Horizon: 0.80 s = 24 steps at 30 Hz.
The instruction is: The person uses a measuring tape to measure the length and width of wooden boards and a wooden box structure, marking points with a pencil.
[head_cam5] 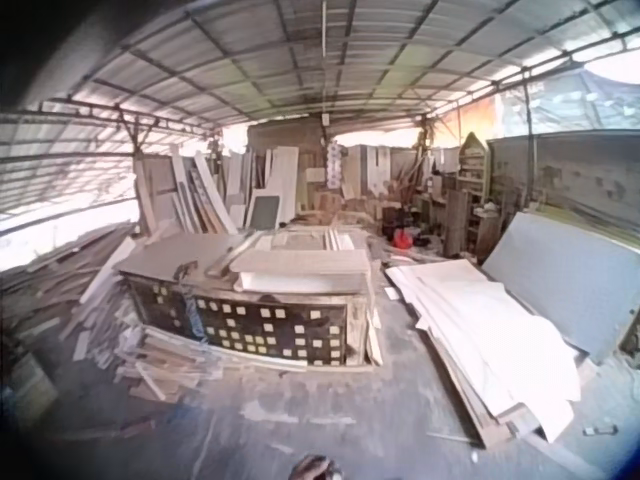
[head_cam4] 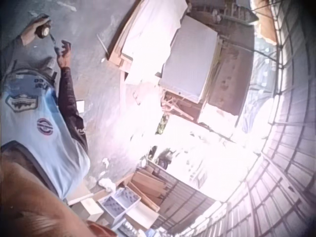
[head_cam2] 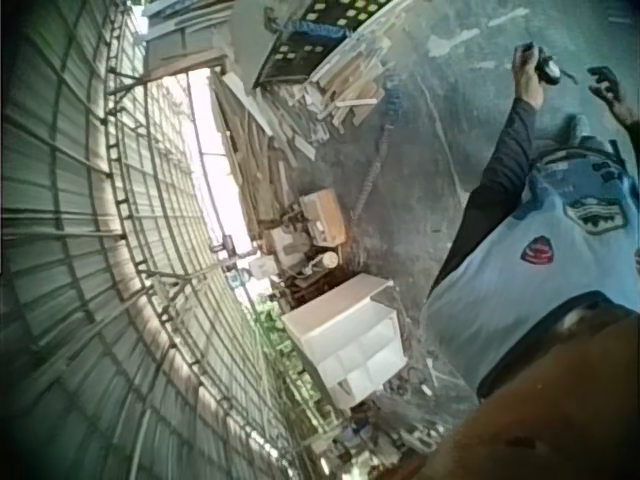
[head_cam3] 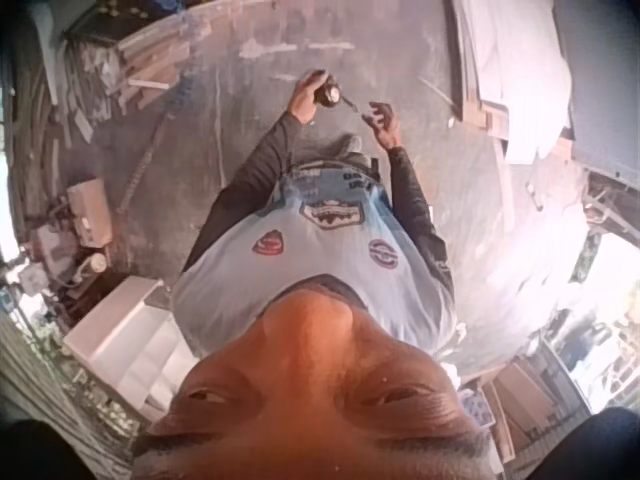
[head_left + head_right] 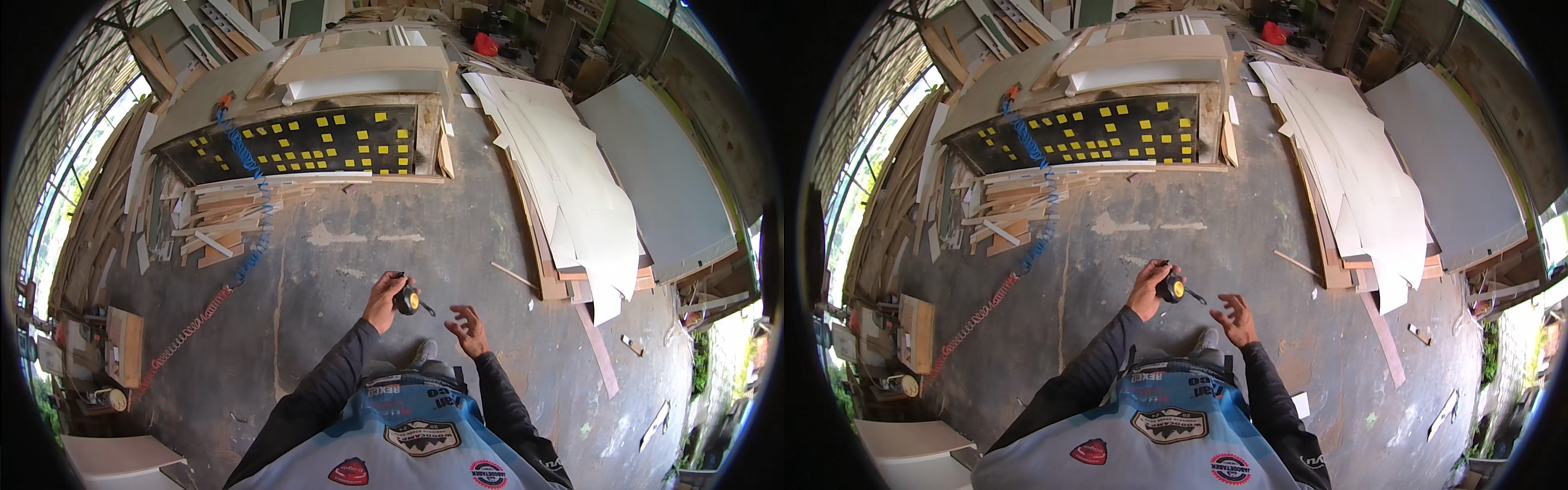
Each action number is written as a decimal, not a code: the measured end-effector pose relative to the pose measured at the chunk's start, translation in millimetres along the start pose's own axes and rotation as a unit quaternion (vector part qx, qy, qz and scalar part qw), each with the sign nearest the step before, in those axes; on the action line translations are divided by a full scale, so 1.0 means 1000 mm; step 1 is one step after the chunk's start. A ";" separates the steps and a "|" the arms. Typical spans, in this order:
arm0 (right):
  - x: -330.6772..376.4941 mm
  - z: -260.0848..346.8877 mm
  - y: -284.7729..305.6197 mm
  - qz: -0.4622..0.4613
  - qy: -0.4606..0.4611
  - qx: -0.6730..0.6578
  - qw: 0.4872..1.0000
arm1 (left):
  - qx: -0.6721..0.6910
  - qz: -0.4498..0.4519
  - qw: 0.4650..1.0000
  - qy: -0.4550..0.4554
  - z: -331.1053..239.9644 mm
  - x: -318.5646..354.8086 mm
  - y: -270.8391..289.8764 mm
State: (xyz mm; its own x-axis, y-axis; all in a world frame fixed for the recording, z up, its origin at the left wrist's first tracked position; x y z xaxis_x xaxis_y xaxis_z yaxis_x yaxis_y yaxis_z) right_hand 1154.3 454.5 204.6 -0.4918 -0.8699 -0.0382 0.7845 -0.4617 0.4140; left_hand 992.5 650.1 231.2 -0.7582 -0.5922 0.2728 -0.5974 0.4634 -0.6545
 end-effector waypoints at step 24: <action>-0.534 0.030 0.166 -0.026 0.201 0.265 0.943 | 0.094 0.030 0.983 -0.156 -0.241 -0.484 -0.023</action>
State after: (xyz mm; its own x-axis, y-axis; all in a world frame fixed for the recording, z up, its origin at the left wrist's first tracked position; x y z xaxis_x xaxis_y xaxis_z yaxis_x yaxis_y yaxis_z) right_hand 1535.7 848.0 320.6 -0.2570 -0.8934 -0.3686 0.4124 -0.4463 0.7942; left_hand 1310.1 1084.9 284.7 -0.6569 -0.7537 0.0197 -0.4726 0.3914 -0.7896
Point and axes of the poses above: each hand's wrist, its own x-axis away from the middle knuckle, its own y-axis out of the back of the hand, z = x × y, the point moved 2 cm from there along -x, towards the middle knuckle, and after that the axes turned 4 degrees about y, right-handed, at the moved point
